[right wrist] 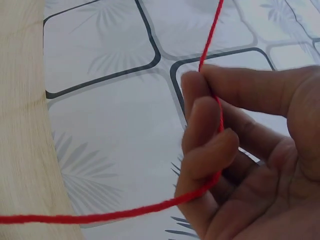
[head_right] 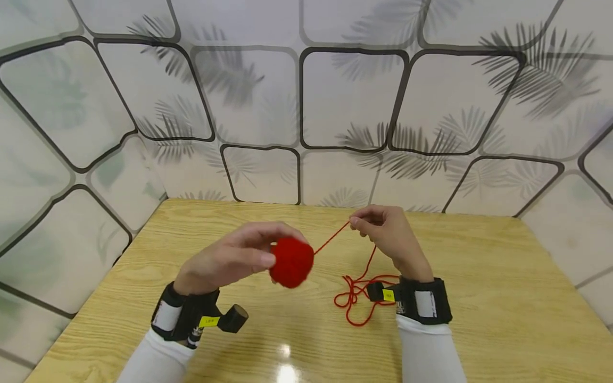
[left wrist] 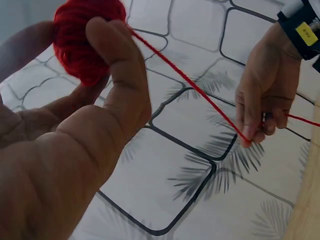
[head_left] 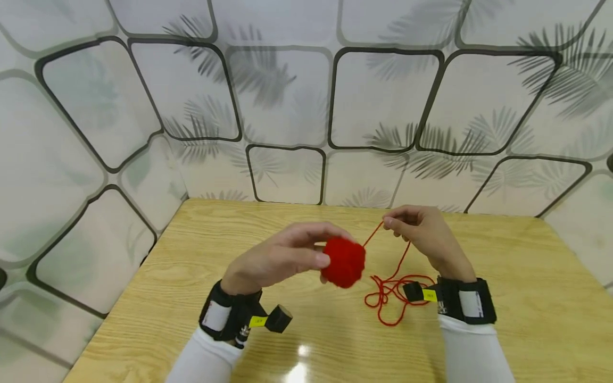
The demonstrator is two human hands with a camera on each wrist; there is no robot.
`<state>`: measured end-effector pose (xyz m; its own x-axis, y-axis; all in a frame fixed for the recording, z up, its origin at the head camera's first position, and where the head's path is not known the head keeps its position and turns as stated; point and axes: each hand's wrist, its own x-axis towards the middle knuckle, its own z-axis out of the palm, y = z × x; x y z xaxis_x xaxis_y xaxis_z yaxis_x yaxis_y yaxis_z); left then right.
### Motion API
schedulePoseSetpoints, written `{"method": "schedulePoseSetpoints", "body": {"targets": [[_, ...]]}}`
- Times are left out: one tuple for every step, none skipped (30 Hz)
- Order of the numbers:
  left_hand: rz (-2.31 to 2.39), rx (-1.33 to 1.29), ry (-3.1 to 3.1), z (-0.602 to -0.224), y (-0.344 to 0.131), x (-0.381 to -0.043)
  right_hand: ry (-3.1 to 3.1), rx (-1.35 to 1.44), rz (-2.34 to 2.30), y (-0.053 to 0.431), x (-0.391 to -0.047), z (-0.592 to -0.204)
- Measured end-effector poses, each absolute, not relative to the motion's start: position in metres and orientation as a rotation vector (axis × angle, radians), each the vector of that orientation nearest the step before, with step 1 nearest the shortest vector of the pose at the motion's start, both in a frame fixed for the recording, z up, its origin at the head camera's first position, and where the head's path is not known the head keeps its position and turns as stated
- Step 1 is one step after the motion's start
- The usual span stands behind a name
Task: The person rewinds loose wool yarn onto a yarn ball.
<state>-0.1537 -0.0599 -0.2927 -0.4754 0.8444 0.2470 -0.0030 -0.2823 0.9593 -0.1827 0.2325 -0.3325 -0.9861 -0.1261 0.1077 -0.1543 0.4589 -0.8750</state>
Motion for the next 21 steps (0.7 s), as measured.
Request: {"method": "schedulePoseSetpoints", "body": {"targets": [[1.729, 1.106, 1.429, -0.294, -0.055, -0.153, -2.63, 0.235, 1.59, 0.232, -0.183, -0.332], [1.642, 1.121, 1.499, -0.296, -0.051, -0.152, -2.601, 0.216, 1.581, 0.232, -0.183, -0.331], [1.565, 1.131, 1.567, -0.298, -0.046, -0.151, -2.567, 0.199, 1.579, 0.232, -0.182, -0.33], [1.498, 1.125, 1.63, -0.301, -0.042, -0.15, -2.535, 0.184, 1.569, 0.231, -0.181, -0.328], [1.443, 1.107, 1.686, -0.304, -0.038, -0.15, -2.497, 0.168, 1.566, 0.23, -0.18, -0.326], [1.399, 1.091, 1.738, -0.307, -0.035, -0.15, -2.457, 0.156, 1.568, 0.23, -0.178, -0.323], [1.364, 1.071, 1.79, -0.31, -0.031, -0.15, -2.417, 0.151, 1.574, 0.228, -0.176, -0.321], [1.337, 1.047, 1.841, -0.313, -0.029, -0.15, -2.375, 0.15, 1.582, 0.227, -0.174, -0.317], [1.316, 1.023, 1.893, -0.316, -0.026, -0.15, -2.33, 0.154, 1.593, 0.225, -0.172, -0.314], [1.303, 0.994, 1.94, -0.319, -0.024, -0.151, -2.297, 0.162, 1.58, 0.223, -0.169, -0.31], [1.295, 0.964, 1.989, -0.321, -0.022, -0.152, -2.269, 0.174, 1.571, 0.22, -0.166, -0.306], [1.294, 0.933, 2.034, -0.324, -0.02, -0.153, -2.251, 0.193, 1.554, 0.217, -0.163, -0.302], [1.304, 0.897, 2.075, -0.326, -0.019, -0.154, -2.237, 0.219, 1.537, 0.215, -0.159, -0.298], [1.321, 0.857, 2.109, -0.328, -0.018, -0.156, -2.233, 0.248, 1.514, 0.212, -0.155, -0.294], [1.347, 0.817, 2.133, -0.331, -0.017, -0.157, -2.238, 0.281, 1.483, 0.209, -0.15, -0.29], [1.382, 0.772, 2.147, -0.333, -0.017, -0.159, -2.251, 0.317, 1.441, 0.206, -0.146, -0.286], [1.417, 0.727, 2.161, -0.335, -0.017, -0.161, -2.259, 0.359, 1.415, 0.202, -0.141, -0.283], [1.457, 0.681, 2.167, -0.337, -0.017, -0.163, -2.255, 0.408, 1.405, 0.199, -0.136, -0.28], [1.501, 0.64, 2.17, -0.34, -0.017, -0.166, -2.253, 0.453, 1.397, 0.195, -0.132, -0.278], [1.546, 0.606, 2.166, -0.342, -0.018, -0.169, -2.252, 0.502, 1.378, 0.191, -0.129, -0.276], [1.594, 0.579, 2.159, -0.343, -0.018, -0.171, -2.251, 0.546, 1.357, 0.187, -0.126, -0.275]]}}
